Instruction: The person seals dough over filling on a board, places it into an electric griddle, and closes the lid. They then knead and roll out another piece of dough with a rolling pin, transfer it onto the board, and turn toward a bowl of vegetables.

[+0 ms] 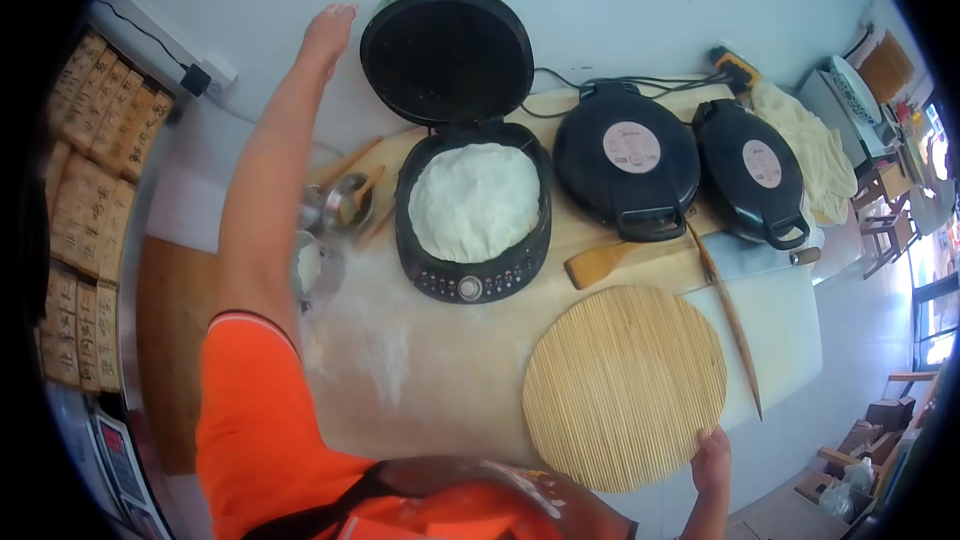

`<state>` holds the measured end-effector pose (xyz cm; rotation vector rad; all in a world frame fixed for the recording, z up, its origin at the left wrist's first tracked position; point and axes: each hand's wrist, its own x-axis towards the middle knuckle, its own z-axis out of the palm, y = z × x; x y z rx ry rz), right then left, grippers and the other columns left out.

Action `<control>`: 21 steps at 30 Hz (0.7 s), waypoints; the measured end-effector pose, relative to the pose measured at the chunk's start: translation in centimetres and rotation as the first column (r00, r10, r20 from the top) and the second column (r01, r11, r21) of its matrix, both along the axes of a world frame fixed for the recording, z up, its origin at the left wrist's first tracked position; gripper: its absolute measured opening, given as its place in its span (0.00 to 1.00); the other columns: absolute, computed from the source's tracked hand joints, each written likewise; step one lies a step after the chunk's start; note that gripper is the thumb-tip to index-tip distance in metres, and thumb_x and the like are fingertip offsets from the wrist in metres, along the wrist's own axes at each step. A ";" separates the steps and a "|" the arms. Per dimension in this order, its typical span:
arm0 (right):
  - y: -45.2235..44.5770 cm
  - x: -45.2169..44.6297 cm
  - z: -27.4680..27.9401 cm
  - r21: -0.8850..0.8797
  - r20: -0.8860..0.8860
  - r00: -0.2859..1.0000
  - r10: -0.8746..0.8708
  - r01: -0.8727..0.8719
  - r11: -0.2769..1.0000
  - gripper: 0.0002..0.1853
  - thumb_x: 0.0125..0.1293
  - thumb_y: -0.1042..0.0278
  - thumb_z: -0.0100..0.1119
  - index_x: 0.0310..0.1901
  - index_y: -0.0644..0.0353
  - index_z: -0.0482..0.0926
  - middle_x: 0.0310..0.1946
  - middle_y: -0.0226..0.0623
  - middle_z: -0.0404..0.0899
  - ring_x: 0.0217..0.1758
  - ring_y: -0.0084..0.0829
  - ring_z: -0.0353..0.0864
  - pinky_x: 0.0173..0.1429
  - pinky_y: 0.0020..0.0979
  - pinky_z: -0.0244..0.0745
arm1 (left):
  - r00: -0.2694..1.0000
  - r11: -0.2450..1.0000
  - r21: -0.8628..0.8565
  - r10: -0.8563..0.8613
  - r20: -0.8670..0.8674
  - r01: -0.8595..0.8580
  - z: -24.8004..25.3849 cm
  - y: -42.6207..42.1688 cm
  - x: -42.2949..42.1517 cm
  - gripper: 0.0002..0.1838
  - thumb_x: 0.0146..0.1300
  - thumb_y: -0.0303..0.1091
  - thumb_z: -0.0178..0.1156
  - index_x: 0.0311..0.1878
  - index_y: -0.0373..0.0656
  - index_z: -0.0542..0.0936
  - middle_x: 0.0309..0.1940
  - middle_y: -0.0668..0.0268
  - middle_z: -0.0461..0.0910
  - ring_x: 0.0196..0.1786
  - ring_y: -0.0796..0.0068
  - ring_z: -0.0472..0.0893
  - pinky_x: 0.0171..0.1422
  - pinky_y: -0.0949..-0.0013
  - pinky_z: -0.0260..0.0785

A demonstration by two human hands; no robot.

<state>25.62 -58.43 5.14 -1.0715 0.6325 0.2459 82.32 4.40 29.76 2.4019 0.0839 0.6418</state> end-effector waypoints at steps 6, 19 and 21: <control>-2.1 0.0 -1.1 -0.069 -0.001 0.999 0.051 -0.051 0.996 0.25 0.73 0.66 0.56 0.68 0.70 0.73 0.62 0.42 0.81 0.62 0.32 0.80 0.66 0.33 0.73 | 0.850 0.953 -0.301 -0.137 -0.508 -0.026 -6.1 8.2 13.4 0.34 0.79 0.61 0.44 0.70 0.42 0.78 0.71 0.51 0.77 0.78 0.50 0.67 0.79 0.34 0.47; -2.1 -0.9 -0.2 0.009 0.025 1.000 0.011 -0.011 1.000 0.27 0.78 0.67 0.53 0.74 0.68 0.66 0.69 0.43 0.76 0.71 0.38 0.78 0.74 0.41 0.73 | 0.733 0.827 -0.102 -0.540 -0.414 0.553 -3.3 3.3 -10.7 0.25 0.76 0.49 0.60 0.66 0.42 0.80 0.64 0.68 0.83 0.69 0.72 0.75 0.78 0.62 0.60; -3.1 -1.9 -0.4 0.019 0.060 0.998 0.000 -0.002 1.000 0.27 0.78 0.66 0.54 0.74 0.68 0.65 0.69 0.44 0.76 0.70 0.39 0.78 0.73 0.41 0.74 | 0.741 0.874 -0.173 -0.478 -0.471 0.454 -4.9 -0.4 -18.0 0.21 0.75 0.44 0.63 0.62 0.42 0.83 0.57 0.69 0.86 0.65 0.74 0.78 0.77 0.64 0.61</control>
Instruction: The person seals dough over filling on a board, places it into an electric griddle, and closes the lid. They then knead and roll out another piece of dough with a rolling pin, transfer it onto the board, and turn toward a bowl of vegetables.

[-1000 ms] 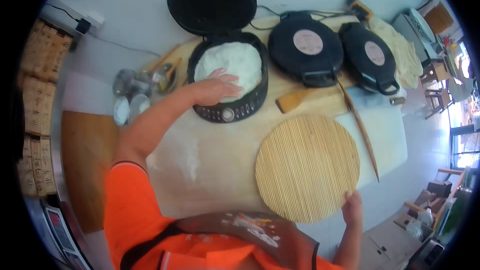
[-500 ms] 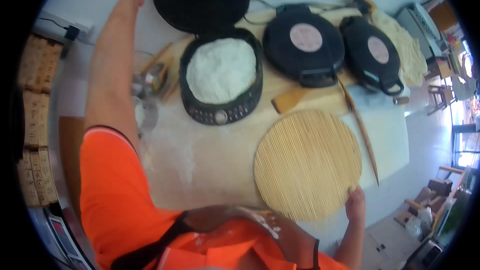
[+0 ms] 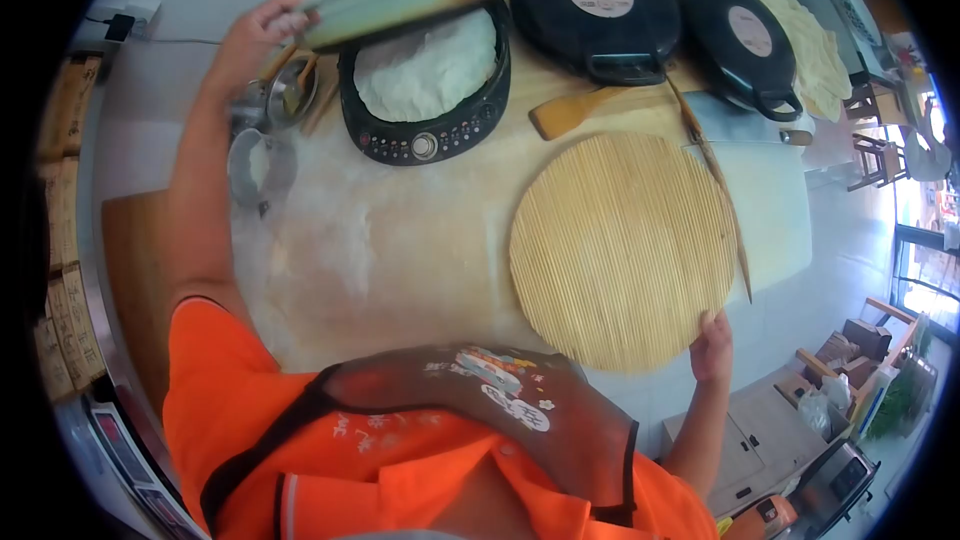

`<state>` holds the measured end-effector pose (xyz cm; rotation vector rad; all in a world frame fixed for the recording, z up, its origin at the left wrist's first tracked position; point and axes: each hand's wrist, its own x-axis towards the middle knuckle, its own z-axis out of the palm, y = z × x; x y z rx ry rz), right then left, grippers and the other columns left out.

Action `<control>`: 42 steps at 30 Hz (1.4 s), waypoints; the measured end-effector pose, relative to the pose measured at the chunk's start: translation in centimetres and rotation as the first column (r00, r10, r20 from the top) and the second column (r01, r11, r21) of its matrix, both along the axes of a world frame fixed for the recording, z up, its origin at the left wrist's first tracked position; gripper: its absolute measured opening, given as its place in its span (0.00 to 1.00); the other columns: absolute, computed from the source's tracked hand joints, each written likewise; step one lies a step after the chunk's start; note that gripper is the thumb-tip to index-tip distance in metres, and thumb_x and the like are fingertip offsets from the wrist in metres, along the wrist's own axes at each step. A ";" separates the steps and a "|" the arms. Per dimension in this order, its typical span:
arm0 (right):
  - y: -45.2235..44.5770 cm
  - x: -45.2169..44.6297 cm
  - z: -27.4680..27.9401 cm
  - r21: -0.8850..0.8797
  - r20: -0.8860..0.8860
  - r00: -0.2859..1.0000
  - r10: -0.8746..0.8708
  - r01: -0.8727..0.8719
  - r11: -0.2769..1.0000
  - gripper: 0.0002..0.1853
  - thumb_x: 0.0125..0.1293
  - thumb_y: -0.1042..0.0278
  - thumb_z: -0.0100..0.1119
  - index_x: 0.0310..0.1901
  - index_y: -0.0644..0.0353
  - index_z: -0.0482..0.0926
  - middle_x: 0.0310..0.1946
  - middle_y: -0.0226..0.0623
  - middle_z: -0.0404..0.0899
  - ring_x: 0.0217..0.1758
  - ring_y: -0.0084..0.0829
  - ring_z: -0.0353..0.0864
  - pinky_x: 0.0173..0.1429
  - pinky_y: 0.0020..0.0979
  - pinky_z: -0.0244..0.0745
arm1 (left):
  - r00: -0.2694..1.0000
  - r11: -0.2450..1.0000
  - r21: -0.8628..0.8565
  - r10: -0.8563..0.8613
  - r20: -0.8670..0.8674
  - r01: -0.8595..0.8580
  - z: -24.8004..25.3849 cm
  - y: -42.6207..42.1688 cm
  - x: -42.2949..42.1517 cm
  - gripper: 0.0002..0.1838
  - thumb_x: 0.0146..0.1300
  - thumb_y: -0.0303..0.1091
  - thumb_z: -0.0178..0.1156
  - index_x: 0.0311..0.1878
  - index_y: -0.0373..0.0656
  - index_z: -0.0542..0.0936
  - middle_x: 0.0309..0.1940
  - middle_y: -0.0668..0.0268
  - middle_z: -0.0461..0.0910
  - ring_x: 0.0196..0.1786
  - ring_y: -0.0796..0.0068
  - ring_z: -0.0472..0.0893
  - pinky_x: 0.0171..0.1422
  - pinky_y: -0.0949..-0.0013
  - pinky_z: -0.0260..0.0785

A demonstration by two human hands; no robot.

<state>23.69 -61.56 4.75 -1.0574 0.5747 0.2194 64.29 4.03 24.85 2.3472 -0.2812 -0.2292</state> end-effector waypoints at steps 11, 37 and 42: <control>3.2 -4.6 3.3 0.104 0.192 0.967 -0.164 0.147 0.984 0.30 0.78 0.62 0.57 0.76 0.65 0.64 0.72 0.42 0.75 0.73 0.39 0.76 0.76 0.43 0.72 | 0.896 0.926 0.377 -0.137 0.423 -0.036 -17.4 -1.6 -11.8 0.24 0.72 0.39 0.65 0.69 0.46 0.78 0.65 0.54 0.82 0.71 0.55 0.78 0.84 0.50 0.56; 28.6 7.4 6.5 -0.122 0.238 -0.134 0.962 -0.987 -0.107 0.31 0.80 0.47 0.54 0.71 0.65 0.69 0.59 0.50 0.82 0.55 0.40 0.87 0.57 0.36 0.83 | -0.001 -0.493 -0.869 0.870 -0.494 0.024 -14.4 -29.2 -80.5 0.29 0.73 0.32 0.62 0.74 0.41 0.68 0.67 0.57 0.78 0.68 0.60 0.80 0.73 0.53 0.73; 31.4 2.1 7.5 -0.214 0.176 -0.412 0.894 -0.903 -0.374 0.24 0.81 0.54 0.53 0.68 0.64 0.74 0.57 0.48 0.85 0.55 0.40 0.88 0.57 0.36 0.84 | -0.573 -0.423 -0.869 0.658 -0.489 0.257 -14.5 -36.0 -93.6 0.28 0.75 0.26 0.58 0.76 0.41 0.65 0.70 0.58 0.76 0.71 0.61 0.78 0.78 0.53 0.71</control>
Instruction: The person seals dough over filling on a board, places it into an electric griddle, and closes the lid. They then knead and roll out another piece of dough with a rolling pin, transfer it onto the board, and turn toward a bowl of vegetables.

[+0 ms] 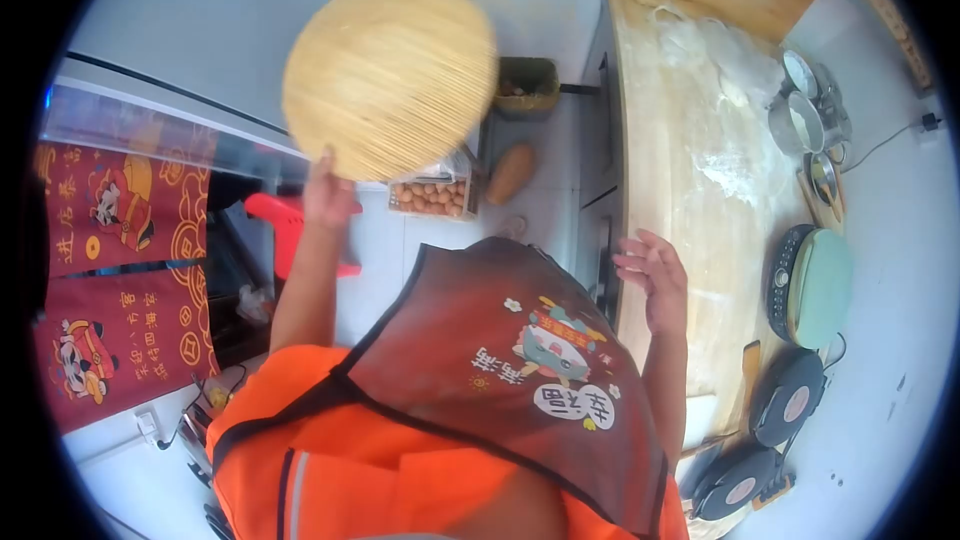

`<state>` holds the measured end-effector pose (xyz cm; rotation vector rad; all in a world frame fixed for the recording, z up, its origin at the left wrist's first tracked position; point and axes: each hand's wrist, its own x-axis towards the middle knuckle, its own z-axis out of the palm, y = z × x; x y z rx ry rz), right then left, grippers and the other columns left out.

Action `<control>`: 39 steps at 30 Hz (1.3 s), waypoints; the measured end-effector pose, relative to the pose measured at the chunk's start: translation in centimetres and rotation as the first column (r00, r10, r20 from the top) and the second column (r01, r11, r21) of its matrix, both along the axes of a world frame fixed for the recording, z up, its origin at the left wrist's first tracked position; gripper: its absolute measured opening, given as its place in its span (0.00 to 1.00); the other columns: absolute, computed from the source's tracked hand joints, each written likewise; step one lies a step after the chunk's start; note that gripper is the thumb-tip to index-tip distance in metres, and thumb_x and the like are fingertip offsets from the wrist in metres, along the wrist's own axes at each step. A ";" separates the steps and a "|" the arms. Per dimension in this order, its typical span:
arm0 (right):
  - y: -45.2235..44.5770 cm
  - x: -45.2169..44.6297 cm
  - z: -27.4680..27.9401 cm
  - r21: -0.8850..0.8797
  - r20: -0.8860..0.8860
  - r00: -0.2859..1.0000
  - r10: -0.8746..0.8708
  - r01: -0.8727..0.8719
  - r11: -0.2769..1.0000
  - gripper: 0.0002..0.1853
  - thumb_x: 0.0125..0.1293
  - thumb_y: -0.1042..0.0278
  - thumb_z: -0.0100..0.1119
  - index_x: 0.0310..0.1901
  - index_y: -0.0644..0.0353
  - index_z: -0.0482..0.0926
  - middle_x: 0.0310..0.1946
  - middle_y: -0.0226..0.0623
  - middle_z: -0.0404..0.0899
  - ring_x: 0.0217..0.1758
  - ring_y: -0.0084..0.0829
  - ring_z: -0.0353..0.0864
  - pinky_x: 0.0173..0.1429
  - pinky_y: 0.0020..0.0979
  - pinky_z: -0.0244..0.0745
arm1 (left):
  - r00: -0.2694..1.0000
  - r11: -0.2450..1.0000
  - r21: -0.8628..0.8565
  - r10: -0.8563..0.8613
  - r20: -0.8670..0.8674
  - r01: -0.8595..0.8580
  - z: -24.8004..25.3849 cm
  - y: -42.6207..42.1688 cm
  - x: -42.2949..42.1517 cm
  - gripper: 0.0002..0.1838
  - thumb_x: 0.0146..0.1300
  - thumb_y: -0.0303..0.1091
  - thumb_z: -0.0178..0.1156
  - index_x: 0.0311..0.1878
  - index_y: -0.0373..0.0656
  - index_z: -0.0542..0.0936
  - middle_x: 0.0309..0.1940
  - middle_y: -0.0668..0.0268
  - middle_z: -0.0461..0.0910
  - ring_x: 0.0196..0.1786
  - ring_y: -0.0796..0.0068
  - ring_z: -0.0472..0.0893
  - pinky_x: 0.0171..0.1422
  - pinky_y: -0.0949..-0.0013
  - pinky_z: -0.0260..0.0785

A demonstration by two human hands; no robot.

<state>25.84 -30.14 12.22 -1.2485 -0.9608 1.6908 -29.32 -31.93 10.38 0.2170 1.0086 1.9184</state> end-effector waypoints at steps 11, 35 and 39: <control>-0.1 -1.7 -0.7 -0.017 0.098 0.988 0.120 -0.119 0.993 0.21 0.83 0.59 0.51 0.69 0.63 0.73 0.59 0.45 0.84 0.56 0.37 0.88 0.59 0.37 0.84 | 0.969 0.979 -0.145 0.171 0.179 -0.146 -9.7 -1.4 -9.3 0.22 0.81 0.29 0.49 0.73 0.30 0.68 0.70 0.48 0.76 0.71 0.51 0.77 0.79 0.46 0.70; -7.3 1.7 -13.7 0.301 0.947 -0.208 -0.244 0.310 0.902 0.47 0.75 0.42 0.56 0.78 0.77 0.56 0.81 0.68 0.50 0.87 0.62 0.44 0.87 0.58 0.38 | -0.667 0.523 -0.532 0.099 -0.738 0.666 -12.7 22.6 45.3 0.52 0.69 0.62 0.60 0.81 0.30 0.56 0.85 0.43 0.49 0.89 0.50 0.43 0.88 0.37 0.31; 4.1 4.3 -13.6 0.320 0.941 -0.229 -0.250 0.352 0.880 0.47 0.76 0.40 0.53 0.78 0.77 0.56 0.81 0.67 0.52 0.87 0.61 0.46 0.87 0.57 0.38 | -0.702 0.473 -0.591 0.087 -0.707 0.654 -13.3 32.0 51.9 0.47 0.72 0.58 0.58 0.81 0.31 0.58 0.85 0.46 0.50 0.89 0.51 0.44 0.87 0.35 0.32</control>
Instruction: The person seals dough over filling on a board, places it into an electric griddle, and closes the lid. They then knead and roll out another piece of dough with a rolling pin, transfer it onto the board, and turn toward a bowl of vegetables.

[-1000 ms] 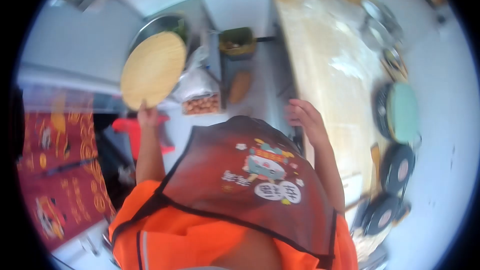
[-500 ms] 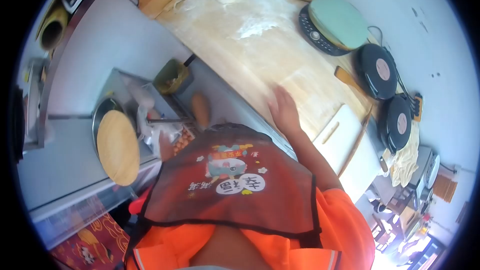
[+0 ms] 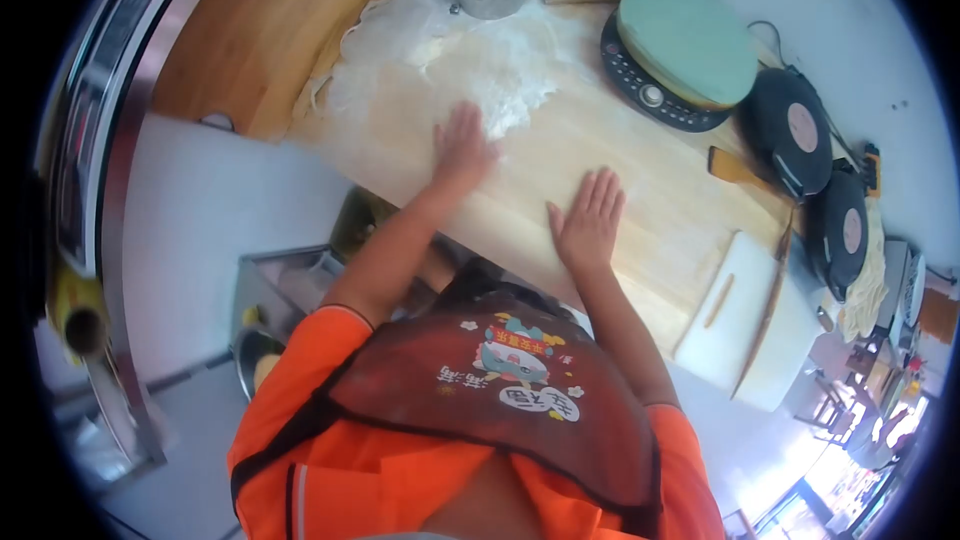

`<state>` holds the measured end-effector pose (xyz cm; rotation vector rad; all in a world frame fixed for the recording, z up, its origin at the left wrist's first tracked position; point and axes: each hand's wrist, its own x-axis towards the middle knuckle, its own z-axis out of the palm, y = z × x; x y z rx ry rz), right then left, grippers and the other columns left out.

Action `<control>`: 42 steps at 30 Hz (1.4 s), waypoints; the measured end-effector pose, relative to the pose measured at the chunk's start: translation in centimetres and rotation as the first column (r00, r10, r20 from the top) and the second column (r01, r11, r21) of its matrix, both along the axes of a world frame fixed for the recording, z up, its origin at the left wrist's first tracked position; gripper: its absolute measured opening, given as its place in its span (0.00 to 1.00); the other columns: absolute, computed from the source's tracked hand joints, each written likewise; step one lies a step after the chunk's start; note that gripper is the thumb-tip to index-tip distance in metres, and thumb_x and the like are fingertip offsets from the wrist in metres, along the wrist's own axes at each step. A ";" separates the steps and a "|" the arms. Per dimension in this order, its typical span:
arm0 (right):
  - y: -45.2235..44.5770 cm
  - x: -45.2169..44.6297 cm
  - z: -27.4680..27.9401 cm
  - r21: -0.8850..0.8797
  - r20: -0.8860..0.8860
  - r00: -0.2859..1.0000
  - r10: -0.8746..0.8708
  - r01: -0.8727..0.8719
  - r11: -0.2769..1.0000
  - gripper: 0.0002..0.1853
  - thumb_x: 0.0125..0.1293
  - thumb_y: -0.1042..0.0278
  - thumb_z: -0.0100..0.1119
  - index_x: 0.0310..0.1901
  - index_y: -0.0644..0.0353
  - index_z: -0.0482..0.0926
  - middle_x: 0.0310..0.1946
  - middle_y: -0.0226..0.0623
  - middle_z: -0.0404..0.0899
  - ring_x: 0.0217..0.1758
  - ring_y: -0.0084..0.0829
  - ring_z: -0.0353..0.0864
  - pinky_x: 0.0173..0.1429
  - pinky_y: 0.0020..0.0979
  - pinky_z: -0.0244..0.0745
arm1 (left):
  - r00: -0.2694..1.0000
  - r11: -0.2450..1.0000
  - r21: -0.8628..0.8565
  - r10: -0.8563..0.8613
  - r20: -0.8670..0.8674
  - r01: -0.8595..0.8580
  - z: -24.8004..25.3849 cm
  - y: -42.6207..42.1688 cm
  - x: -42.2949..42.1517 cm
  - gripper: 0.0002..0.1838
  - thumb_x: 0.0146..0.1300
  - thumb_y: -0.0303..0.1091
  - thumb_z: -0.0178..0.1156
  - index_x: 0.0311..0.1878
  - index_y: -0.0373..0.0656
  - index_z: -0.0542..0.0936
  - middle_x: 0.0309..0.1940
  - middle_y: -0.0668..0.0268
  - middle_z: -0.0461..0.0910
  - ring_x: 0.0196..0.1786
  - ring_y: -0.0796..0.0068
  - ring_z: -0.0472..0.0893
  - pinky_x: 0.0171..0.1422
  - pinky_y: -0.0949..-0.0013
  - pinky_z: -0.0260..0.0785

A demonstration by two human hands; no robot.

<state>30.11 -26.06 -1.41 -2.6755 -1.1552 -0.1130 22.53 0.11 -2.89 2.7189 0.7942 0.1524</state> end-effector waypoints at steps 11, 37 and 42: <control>23.5 8.4 -2.1 0.007 0.002 1.000 -0.002 0.002 1.000 0.43 0.78 0.37 0.47 0.80 0.67 0.59 0.83 0.54 0.54 0.89 0.49 0.45 0.89 0.52 0.37 | 0.982 0.984 0.065 -0.160 -0.101 0.167 4.0 25.1 5.9 0.34 0.62 0.38 0.72 0.69 0.38 0.72 0.65 0.46 0.76 0.68 0.46 0.75 0.74 0.50 0.67; 18.4 6.0 3.9 0.366 -0.770 0.609 0.192 0.175 0.914 0.26 0.59 0.59 0.74 0.57 0.62 0.81 0.46 0.50 0.87 0.49 0.41 0.87 0.54 0.39 0.80 | 0.912 0.913 -0.030 -0.403 0.069 0.406 4.6 7.0 3.8 0.18 0.55 0.33 0.75 0.46 0.38 0.82 0.44 0.51 0.83 0.49 0.46 0.84 0.59 0.46 0.75; 17.4 5.3 5.6 0.350 -0.937 0.109 0.333 0.348 0.870 0.19 0.63 0.70 0.71 0.55 0.60 0.81 0.46 0.34 0.85 0.47 0.27 0.81 0.55 0.31 0.77 | 0.918 0.916 0.071 -0.397 0.003 0.396 3.2 8.5 3.6 0.17 0.59 0.38 0.73 0.46 0.39 0.82 0.45 0.50 0.83 0.51 0.46 0.84 0.59 0.47 0.76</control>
